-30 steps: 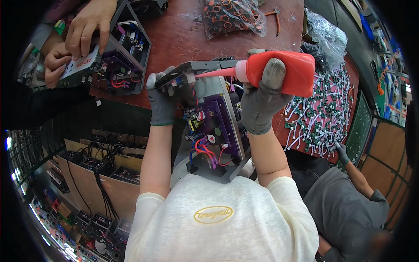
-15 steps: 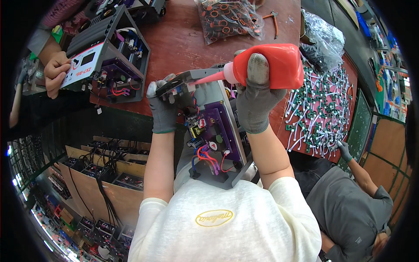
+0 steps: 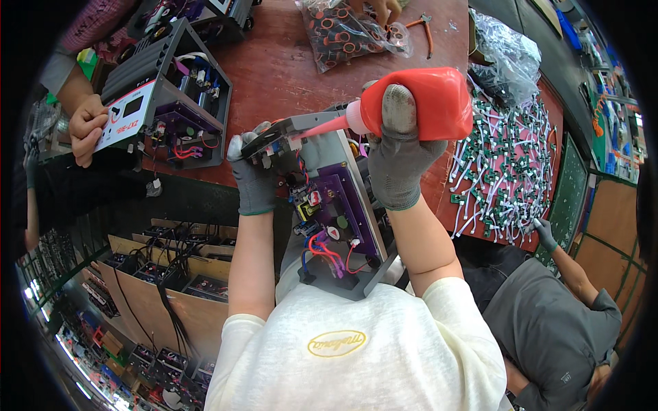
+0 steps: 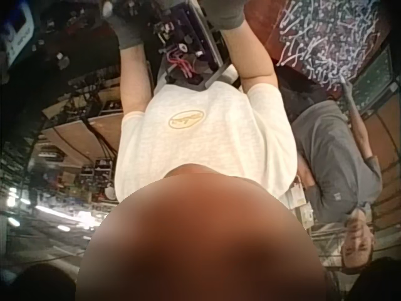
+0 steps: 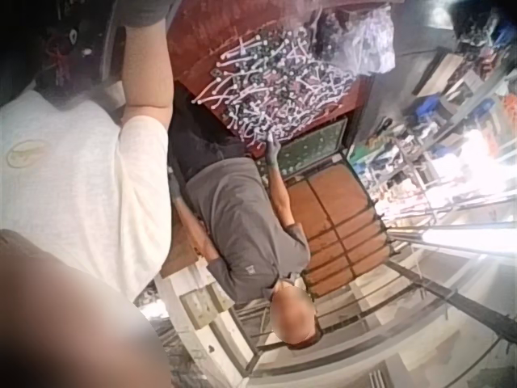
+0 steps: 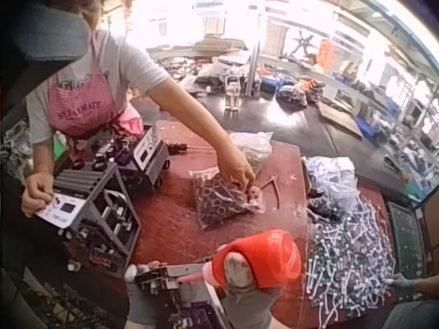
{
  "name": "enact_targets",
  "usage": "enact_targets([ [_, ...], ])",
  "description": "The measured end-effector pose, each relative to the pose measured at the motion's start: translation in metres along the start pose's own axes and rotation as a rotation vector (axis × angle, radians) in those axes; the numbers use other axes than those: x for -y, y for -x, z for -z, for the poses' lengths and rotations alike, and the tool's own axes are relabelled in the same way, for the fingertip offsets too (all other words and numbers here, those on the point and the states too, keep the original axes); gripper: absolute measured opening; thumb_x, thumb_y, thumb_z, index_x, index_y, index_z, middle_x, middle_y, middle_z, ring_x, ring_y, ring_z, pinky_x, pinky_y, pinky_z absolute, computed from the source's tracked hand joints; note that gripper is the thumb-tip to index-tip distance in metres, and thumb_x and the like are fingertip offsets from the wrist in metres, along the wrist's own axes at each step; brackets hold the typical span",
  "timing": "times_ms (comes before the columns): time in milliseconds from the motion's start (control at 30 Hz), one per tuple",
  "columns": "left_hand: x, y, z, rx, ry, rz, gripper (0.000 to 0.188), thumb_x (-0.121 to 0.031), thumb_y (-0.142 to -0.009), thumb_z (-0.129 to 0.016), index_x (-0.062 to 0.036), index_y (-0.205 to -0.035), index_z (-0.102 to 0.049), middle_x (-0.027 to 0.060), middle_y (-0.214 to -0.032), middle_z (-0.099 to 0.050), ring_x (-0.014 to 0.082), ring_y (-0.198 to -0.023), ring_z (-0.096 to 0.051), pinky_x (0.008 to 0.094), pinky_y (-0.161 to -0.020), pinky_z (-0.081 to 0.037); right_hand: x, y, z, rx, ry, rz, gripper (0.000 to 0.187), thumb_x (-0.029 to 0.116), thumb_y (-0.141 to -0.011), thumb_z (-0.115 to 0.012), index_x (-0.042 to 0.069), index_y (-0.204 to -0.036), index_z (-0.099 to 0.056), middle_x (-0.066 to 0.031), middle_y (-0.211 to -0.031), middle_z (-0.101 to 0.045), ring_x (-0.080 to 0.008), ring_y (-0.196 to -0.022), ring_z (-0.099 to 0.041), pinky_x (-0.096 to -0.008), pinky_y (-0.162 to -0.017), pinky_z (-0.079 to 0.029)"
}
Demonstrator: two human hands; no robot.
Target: Assembling electronic components and applying sealant to a power supply unit housing on a factory workbench.
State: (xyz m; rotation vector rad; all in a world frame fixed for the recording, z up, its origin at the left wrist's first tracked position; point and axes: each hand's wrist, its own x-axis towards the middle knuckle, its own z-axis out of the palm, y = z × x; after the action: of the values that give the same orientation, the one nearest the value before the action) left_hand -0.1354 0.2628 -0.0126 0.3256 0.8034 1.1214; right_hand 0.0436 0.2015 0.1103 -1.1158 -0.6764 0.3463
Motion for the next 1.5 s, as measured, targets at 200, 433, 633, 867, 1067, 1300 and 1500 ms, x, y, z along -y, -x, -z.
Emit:
enact_targets([
  [200, 0.002, -0.006, 0.009, 0.04, 0.006, -0.004, 0.047, -0.05, -0.086, -0.052, -0.006, -0.101, -0.062, 0.0098, -0.101, -0.063, 0.0236, -0.095, -0.06, 0.0384, -0.087, -0.049, -0.001, 0.001, 0.001, 0.003, -0.082, -0.055, 0.017, 0.013, -0.085, -0.069, 0.003, -0.096, -0.062, -0.0028, -0.087, -0.065, -0.0106, -0.075, -0.061, -0.0265, -0.065, -0.052],
  [433, 0.0, -0.003, 0.006, 0.06, -0.019, 0.004, 0.039, -0.046, -0.086, -0.052, -0.0082, -0.09, -0.061, 0.0119, -0.104, -0.063, 0.0253, -0.097, -0.06, 0.0405, -0.089, -0.048, 0.001, 0.001, 0.003, -0.014, -0.074, -0.075, 0.014, 0.009, -0.083, -0.07, 0.004, -0.094, -0.063, -0.0008, -0.085, -0.065, -0.01, -0.076, -0.061, -0.0264, -0.068, -0.05],
  [633, -0.001, -0.001, 0.002, 0.058, -0.013, 0.017, 0.04, -0.047, -0.086, -0.054, -0.0082, -0.092, -0.062, 0.012, -0.106, -0.062, 0.0257, -0.098, -0.06, 0.0407, -0.09, -0.047, 0.0, 0.002, 0.005, -0.01, -0.077, -0.069, 0.015, 0.009, -0.083, -0.07, 0.004, -0.095, -0.063, -0.0009, -0.085, -0.065, -0.0101, -0.076, -0.061, -0.0269, -0.068, -0.051],
  [867, -0.002, -0.001, 0.002, -0.005, -0.035, 0.026, 0.05, -0.05, -0.084, -0.056, -0.0057, -0.106, -0.06, 0.0098, -0.103, -0.062, 0.0242, -0.096, -0.06, 0.0387, -0.088, -0.049, -0.003, -0.001, 0.008, -0.011, -0.018, -0.058, 0.02, 0.015, -0.086, -0.068, 0.001, -0.098, -0.061, -0.0049, -0.088, -0.065, -0.0122, -0.075, -0.062, -0.0271, -0.064, -0.052],
  [1067, -0.003, 0.006, -0.004, -0.002, 0.025, 0.029, 0.033, -0.043, -0.087, -0.054, -0.0106, -0.084, -0.062, 0.0139, -0.112, -0.06, 0.029, -0.105, -0.057, 0.0433, -0.097, -0.043, 0.0, 0.0, 0.006, 0.012, -0.056, -0.191, 0.025, 0.021, -0.089, -0.064, -0.001, -0.099, -0.059, -0.0084, -0.091, -0.066, -0.0141, -0.075, -0.063, -0.0276, -0.06, -0.053],
  [1300, -0.003, 0.001, -0.001, -0.011, -0.035, 0.016, 0.035, -0.043, -0.088, -0.053, -0.0092, -0.083, -0.061, 0.0145, -0.11, -0.06, 0.0269, -0.102, -0.057, 0.0422, -0.096, -0.043, 0.004, 0.0, 0.0, -0.011, -0.102, -0.155, 0.021, 0.018, -0.085, -0.069, 0.002, -0.097, -0.061, -0.0047, -0.088, -0.065, -0.0113, -0.074, -0.061, -0.0261, -0.062, -0.051],
  [1500, -0.001, 0.0, 0.003, -0.018, -0.02, 0.006, 0.036, -0.043, -0.089, -0.051, -0.0093, -0.084, -0.061, 0.015, -0.111, -0.061, 0.0267, -0.103, -0.057, 0.0416, -0.096, -0.043, 0.001, -0.001, 0.0, -0.003, -0.184, -0.206, 0.017, 0.014, -0.084, -0.07, 0.004, -0.096, -0.063, -0.0011, -0.084, -0.064, -0.0091, -0.074, -0.06, -0.0246, -0.064, -0.049],
])
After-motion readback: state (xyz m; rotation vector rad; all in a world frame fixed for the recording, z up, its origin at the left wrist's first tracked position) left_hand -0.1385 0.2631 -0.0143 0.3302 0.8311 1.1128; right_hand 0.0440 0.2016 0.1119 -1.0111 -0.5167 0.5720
